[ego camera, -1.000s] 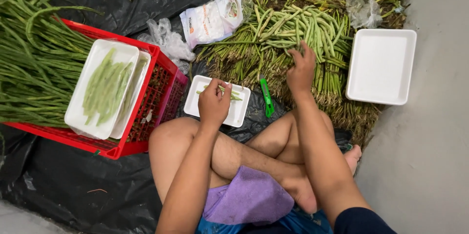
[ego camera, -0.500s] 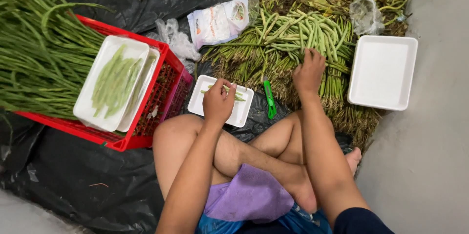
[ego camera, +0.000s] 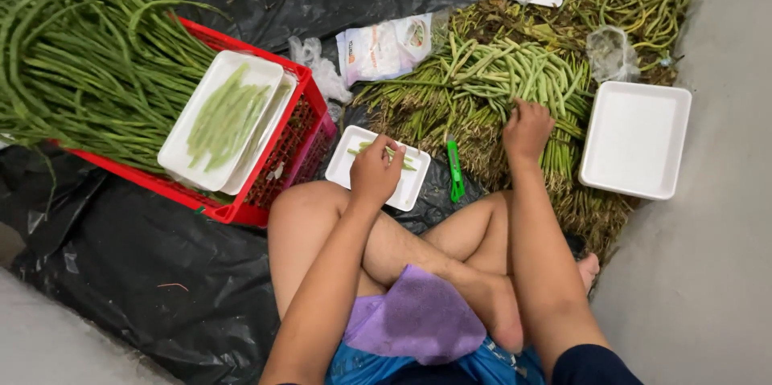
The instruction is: Trimming the ends of long green beans using a small knife and sorting them into plastic trays.
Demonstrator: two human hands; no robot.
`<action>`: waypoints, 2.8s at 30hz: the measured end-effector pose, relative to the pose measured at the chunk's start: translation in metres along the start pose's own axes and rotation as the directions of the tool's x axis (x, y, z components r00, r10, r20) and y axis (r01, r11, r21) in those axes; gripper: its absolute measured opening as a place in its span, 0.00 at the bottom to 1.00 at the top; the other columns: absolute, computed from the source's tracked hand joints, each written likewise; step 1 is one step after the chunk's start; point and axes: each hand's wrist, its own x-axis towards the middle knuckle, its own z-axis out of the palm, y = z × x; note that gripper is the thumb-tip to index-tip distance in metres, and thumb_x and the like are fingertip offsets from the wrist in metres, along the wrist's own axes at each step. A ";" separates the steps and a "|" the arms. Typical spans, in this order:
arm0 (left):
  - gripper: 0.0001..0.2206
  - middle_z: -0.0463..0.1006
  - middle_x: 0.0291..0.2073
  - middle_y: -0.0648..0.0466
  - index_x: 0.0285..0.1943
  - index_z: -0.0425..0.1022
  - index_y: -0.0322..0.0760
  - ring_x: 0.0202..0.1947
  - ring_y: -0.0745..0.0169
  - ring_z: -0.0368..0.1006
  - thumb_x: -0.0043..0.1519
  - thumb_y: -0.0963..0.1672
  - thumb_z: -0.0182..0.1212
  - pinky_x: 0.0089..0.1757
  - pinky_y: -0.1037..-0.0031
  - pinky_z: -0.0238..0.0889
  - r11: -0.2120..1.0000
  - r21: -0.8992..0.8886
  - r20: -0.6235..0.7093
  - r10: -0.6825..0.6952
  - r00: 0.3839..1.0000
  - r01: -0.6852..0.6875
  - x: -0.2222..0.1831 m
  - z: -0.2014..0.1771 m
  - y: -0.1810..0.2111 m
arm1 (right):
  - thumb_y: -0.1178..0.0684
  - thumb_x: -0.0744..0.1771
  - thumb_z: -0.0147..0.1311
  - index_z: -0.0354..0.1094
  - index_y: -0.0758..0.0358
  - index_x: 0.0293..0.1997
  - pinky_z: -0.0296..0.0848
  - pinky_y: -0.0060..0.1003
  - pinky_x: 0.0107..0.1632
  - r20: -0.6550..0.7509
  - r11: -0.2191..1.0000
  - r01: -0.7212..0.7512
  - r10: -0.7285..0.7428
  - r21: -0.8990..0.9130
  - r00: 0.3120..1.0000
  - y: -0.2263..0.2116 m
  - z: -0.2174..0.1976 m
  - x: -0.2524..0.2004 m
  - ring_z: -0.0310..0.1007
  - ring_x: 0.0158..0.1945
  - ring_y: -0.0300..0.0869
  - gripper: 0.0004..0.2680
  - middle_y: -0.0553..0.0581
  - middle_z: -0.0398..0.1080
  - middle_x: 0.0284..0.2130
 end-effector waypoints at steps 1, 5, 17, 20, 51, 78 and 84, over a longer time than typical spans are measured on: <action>0.08 0.66 0.15 0.56 0.37 0.75 0.44 0.28 0.48 0.74 0.61 0.49 0.62 0.37 0.60 0.69 1.000 -0.001 -0.003 0.001 1.000 -0.001 -0.001 0.000 0.000 | 0.60 0.71 0.50 0.73 0.59 0.54 0.62 0.47 0.54 -0.002 1.000 0.002 -0.002 0.001 1.000 -0.003 -0.003 -0.001 0.67 0.52 0.48 0.08 0.55 0.69 0.41; 0.08 0.66 0.15 0.55 0.37 0.75 0.43 0.28 0.47 0.74 0.62 0.49 0.62 0.37 0.60 0.69 1.000 -0.005 -0.004 0.031 1.000 -0.031 0.001 0.004 -0.001 | 0.59 0.73 0.48 0.74 0.60 0.52 0.69 0.46 0.49 -0.107 0.944 -0.109 0.149 0.310 0.983 -0.020 -0.023 -0.003 0.73 0.47 0.48 0.07 0.56 0.73 0.39; 0.14 0.75 0.24 0.51 0.56 0.75 0.45 0.31 0.47 0.78 0.63 0.48 0.60 0.37 0.59 0.72 0.994 -0.018 0.059 0.107 0.993 -0.106 0.004 0.001 0.009 | 0.62 0.72 0.44 0.73 0.63 0.56 0.72 0.49 0.51 -0.056 0.730 0.051 -0.018 0.681 0.998 -0.120 -0.083 -0.038 0.76 0.48 0.53 0.10 0.62 0.78 0.41; 0.24 0.77 0.42 0.40 0.72 0.65 0.40 0.45 0.37 0.76 0.65 0.43 0.58 0.42 0.52 0.72 0.977 -0.027 0.097 0.215 0.972 -0.213 0.000 -0.003 0.021 | 0.62 0.72 0.46 0.74 0.62 0.56 0.73 0.47 0.51 -0.044 0.680 0.127 -0.138 0.722 0.989 -0.137 -0.083 -0.053 0.77 0.47 0.52 0.10 0.60 0.78 0.40; 0.16 0.78 0.30 0.44 0.63 0.71 0.32 0.38 0.39 0.78 0.72 0.43 0.42 0.42 0.53 0.71 0.959 -0.098 0.000 0.267 0.964 -0.266 0.010 -0.002 0.017 | 0.48 0.67 0.51 0.77 0.69 0.46 0.76 0.59 0.49 0.705 0.933 -0.130 0.340 -0.335 0.623 -0.047 0.076 -0.072 0.80 0.48 0.60 0.14 0.67 0.79 0.41; 0.15 0.81 0.42 0.40 0.59 0.76 0.32 0.43 0.40 0.79 0.73 0.45 0.47 0.40 0.56 0.76 0.960 -0.196 -0.151 0.172 0.974 -0.200 0.020 0.000 0.011 | 0.48 0.71 0.51 0.58 0.66 0.54 0.66 0.58 0.39 0.544 0.832 -0.259 -0.061 0.492 0.837 -0.131 -0.093 -0.046 0.75 0.38 0.69 0.12 0.77 0.71 0.32; 0.15 0.81 0.43 0.44 0.58 0.77 0.33 0.43 0.44 0.80 0.74 0.46 0.46 0.40 0.60 0.76 0.960 -0.167 -0.141 0.202 0.969 -0.225 0.022 0.006 0.007 | 0.49 0.71 0.50 0.61 0.64 0.53 0.67 0.55 0.39 0.360 0.754 -0.068 -0.230 0.653 0.904 -0.140 -0.093 -0.053 0.74 0.35 0.66 0.10 0.73 0.73 0.31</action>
